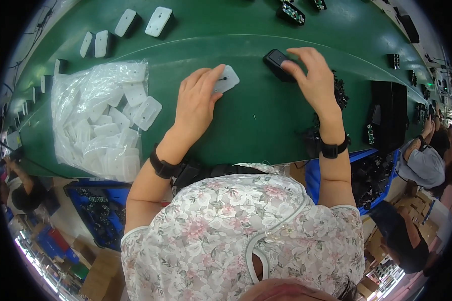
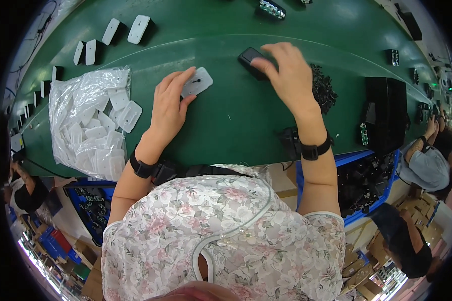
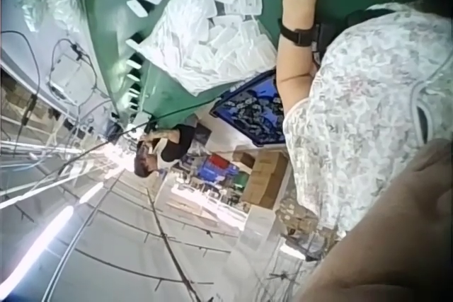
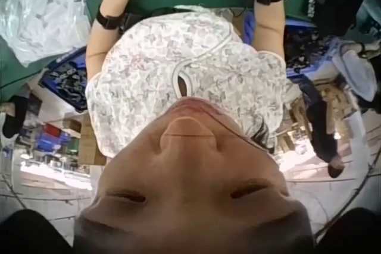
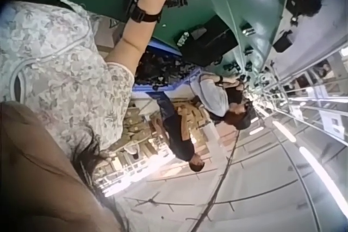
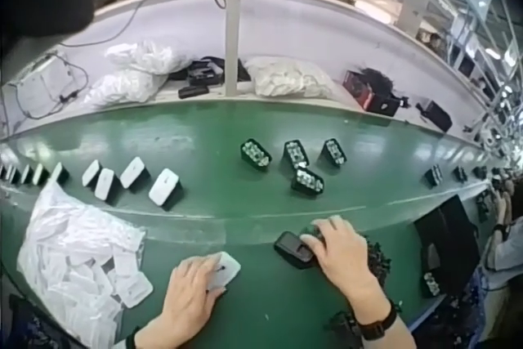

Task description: Assembling small black components and covers onto white plastic bases at a production line.

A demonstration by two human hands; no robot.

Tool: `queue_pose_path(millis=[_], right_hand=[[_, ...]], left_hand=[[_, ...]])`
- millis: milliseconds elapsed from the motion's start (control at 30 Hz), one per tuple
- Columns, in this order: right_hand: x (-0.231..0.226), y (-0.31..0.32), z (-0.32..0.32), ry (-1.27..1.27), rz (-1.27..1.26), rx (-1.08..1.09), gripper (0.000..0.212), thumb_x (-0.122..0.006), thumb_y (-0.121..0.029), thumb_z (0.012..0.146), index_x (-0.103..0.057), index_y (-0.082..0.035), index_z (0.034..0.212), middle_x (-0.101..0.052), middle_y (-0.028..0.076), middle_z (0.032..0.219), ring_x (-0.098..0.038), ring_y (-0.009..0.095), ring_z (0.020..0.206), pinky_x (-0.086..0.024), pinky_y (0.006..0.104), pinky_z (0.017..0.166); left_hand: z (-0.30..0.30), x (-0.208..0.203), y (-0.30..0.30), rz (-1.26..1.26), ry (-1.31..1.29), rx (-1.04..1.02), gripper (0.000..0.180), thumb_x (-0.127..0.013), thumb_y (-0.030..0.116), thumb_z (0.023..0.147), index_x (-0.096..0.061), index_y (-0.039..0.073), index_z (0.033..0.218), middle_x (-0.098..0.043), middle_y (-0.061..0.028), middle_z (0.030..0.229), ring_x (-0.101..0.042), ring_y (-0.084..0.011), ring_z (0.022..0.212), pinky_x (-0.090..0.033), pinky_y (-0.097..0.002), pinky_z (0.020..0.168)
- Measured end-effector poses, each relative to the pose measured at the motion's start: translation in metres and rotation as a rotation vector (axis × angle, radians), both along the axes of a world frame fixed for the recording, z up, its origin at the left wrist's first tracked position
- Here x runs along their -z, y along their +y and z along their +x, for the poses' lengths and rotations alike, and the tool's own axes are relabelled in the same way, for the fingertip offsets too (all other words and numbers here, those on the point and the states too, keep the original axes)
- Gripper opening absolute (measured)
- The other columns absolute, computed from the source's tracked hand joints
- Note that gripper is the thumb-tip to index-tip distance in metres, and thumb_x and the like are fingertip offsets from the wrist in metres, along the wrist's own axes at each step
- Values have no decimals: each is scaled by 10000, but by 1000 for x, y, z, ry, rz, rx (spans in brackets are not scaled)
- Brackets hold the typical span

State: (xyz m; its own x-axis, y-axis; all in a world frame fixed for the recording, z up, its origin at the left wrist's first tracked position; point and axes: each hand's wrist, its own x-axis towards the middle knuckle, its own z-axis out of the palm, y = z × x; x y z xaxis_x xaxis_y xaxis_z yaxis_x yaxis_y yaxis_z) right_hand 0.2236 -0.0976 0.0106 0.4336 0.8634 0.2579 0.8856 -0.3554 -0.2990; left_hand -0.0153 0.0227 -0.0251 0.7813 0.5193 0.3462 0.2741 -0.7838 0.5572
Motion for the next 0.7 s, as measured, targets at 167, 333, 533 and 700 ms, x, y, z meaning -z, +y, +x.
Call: queue_pose_path(millis=[167,333,533,700], right_hand=[[6,-2,-19,143,28,-184,360,-675,-117,794,-574,-42,1132,-617,126,1037,-582,329,951,-478,371,825],[-4,15,-53,344,148,-424,375,-678,-55,763,-590,-39,1127,-622,118,1114,-587,310,1005,-480,363,864],[1,30,-72,258,67,-589,393,-674,-32,734,-605,-53,1120,-627,87,1096,-580,273,996,-499,358,822],[-3,32,-75,251,20,-587,392,-673,-28,732,-606,-52,1118,-624,83,1105,-579,272,993,-502,352,826]], left_hand=[[-3,6,6,-130,9,83,623,-601,-110,717,-498,96,1296,-543,-151,1228,-512,-318,1133,-399,-402,954],[-13,-9,9,-354,-173,-3,648,-491,-186,719,-495,81,1310,-498,-136,1335,-451,-311,1261,-388,-389,1020],[-24,-10,5,-269,-78,65,558,-420,-147,756,-547,59,1259,-527,-114,1325,-462,-298,1263,-374,-398,1044],[-26,-3,7,-115,-6,91,528,-422,-110,773,-557,62,1253,-531,-99,1324,-479,-290,1247,-373,-407,1044]])
